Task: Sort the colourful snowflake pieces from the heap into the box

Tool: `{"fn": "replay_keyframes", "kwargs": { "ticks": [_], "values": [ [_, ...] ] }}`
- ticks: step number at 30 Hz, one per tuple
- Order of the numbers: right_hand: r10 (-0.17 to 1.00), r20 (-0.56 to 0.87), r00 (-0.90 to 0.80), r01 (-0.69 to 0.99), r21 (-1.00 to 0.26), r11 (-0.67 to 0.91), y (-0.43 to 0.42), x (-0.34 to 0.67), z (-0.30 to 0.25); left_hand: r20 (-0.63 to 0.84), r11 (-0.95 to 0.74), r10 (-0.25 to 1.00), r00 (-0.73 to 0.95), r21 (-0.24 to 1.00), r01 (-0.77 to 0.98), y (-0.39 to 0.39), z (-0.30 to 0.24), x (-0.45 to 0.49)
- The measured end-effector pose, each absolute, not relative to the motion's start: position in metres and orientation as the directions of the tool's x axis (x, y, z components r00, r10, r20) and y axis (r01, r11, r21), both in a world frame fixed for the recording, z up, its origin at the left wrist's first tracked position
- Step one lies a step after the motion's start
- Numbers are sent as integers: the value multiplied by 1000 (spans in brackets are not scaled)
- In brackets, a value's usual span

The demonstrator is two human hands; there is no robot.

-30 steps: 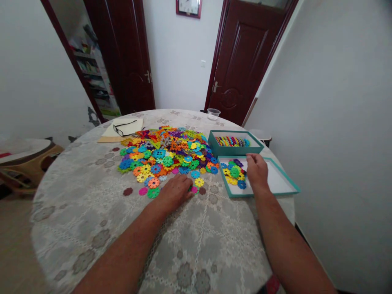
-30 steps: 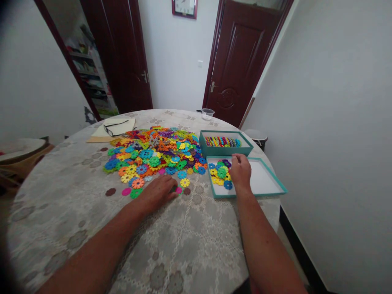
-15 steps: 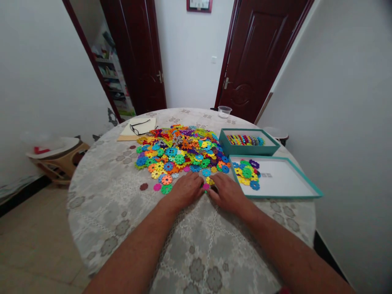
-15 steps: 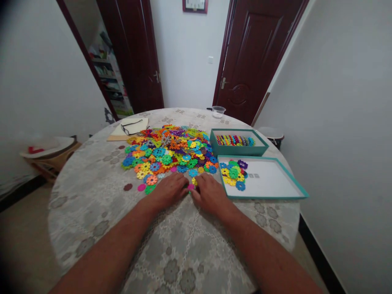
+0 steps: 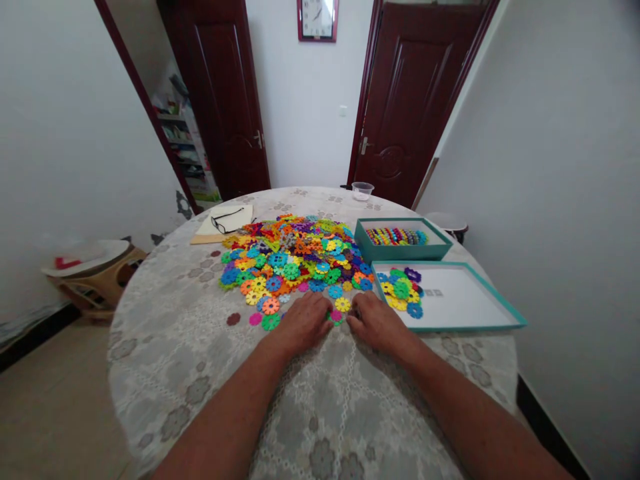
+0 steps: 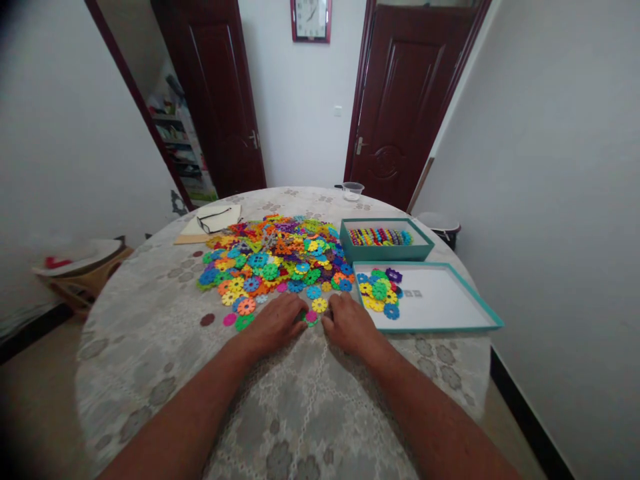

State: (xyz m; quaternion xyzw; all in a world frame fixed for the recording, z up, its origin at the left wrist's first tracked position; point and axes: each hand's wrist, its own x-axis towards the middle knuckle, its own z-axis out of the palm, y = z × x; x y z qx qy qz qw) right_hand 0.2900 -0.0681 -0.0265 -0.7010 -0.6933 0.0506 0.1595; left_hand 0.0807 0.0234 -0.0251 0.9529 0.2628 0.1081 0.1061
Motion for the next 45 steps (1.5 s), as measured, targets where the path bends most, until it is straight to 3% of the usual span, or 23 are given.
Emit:
{"fn": "replay_keyframes", "kwargs": {
  "ticks": [5, 16, 19, 26, 37, 45],
  "values": [
    [986, 155, 56, 948, -318, -3, -68, 292, -33, 148, -833, 536, 831, 253, 492, 19, -22, 82],
    [981, 176, 84, 822, -568, 31, -59, 291, -34, 138, -812, 564, 814, 271, 517, 22, -31, 86],
    [970, 212, 116, 824, -565, 25, -54, 291, -38, 151, -811, 570, 808, 265, 522, 22, -31, 86],
    [981, 153, 123, 894, -446, -43, -46, 287, -37, 119, -804, 575, 810, 264, 532, 19, -25, 86],
    [996, -2, 86, 819, -570, -72, -26, 297, -29, 88, -779, 603, 792, 277, 562, 19, -25, 89],
    [996, -86, 23, 821, -566, -68, -17, 294, -18, 74, -777, 609, 790, 255, 575, 18, -21, 90]
  ]
}}
